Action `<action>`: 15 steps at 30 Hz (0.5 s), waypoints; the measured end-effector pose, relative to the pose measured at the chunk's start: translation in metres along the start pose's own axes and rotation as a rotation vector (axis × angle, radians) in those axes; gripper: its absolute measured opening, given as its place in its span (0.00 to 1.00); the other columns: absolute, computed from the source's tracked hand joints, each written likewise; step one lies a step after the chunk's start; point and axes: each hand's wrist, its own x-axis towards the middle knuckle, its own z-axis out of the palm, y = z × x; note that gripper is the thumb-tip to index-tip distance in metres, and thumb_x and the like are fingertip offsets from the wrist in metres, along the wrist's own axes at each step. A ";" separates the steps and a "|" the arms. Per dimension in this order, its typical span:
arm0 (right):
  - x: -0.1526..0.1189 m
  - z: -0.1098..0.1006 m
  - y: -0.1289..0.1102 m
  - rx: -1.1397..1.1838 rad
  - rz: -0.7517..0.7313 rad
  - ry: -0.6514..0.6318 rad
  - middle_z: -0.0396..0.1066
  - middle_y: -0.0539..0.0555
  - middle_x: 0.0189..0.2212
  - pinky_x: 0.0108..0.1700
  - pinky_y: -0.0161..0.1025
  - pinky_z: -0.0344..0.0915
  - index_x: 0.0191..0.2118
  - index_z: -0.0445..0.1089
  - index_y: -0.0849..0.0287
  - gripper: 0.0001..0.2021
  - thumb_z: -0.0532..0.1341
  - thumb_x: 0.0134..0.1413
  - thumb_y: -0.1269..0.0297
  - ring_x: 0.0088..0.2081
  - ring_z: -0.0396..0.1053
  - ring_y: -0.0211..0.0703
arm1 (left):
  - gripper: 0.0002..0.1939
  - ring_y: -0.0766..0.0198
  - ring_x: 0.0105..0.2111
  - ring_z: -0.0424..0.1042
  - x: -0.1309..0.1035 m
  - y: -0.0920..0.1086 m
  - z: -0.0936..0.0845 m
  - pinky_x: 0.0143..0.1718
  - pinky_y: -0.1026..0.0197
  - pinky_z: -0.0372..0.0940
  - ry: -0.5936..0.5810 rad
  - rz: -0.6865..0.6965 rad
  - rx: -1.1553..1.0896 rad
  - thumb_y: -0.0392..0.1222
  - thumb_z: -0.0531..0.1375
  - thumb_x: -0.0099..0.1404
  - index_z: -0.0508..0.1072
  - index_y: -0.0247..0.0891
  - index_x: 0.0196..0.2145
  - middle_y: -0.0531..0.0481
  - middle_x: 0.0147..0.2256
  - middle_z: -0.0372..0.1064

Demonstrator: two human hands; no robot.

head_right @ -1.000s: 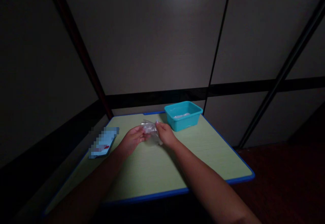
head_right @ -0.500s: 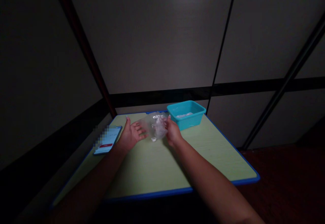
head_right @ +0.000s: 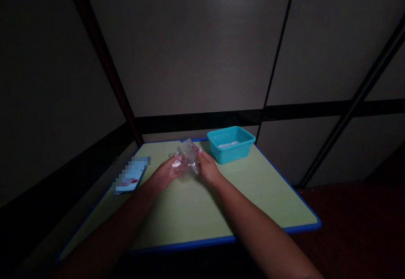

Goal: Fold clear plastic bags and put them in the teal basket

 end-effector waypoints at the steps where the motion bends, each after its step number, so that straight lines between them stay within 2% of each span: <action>1: 0.000 0.000 -0.001 0.030 0.007 0.021 0.73 0.55 0.39 0.37 0.42 0.66 0.46 0.71 0.56 0.31 0.58 0.43 0.37 0.39 0.69 0.48 | 0.13 0.59 0.35 0.74 -0.001 -0.002 0.001 0.35 0.60 0.68 -0.029 -0.023 0.032 0.45 0.60 0.59 0.73 0.34 0.39 0.42 0.40 0.73; 3: 0.001 -0.001 -0.003 0.069 0.022 0.074 0.73 0.55 0.40 0.35 0.41 0.66 0.46 0.71 0.55 0.30 0.58 0.43 0.38 0.39 0.69 0.48 | 0.13 0.59 0.37 0.74 -0.002 -0.006 0.003 0.36 0.60 0.67 -0.051 -0.037 0.075 0.44 0.60 0.60 0.73 0.34 0.40 0.41 0.42 0.73; 6: 0.002 -0.002 -0.004 0.098 0.056 0.144 0.73 0.56 0.39 0.33 0.39 0.66 0.44 0.71 0.56 0.27 0.59 0.45 0.40 0.39 0.69 0.47 | 0.13 0.58 0.39 0.73 -0.001 -0.006 0.003 0.40 0.57 0.67 0.024 0.005 0.058 0.45 0.56 0.64 0.73 0.33 0.38 0.40 0.41 0.73; 11: 0.004 -0.005 -0.003 0.193 0.128 0.149 0.72 0.56 0.38 0.30 0.37 0.66 0.41 0.71 0.57 0.22 0.57 0.50 0.44 0.35 0.69 0.43 | 0.17 0.59 0.37 0.73 0.003 0.010 -0.008 0.36 0.58 0.67 0.177 0.104 0.011 0.47 0.50 0.67 0.71 0.35 0.45 0.41 0.40 0.74; 15: 0.005 -0.007 -0.003 0.209 0.195 0.138 0.72 0.55 0.38 0.28 0.36 0.67 0.41 0.70 0.57 0.20 0.52 0.55 0.46 0.32 0.70 0.41 | 0.16 0.62 0.36 0.72 0.006 0.019 -0.018 0.36 0.61 0.66 0.245 0.184 -0.087 0.47 0.52 0.65 0.70 0.38 0.47 0.44 0.41 0.73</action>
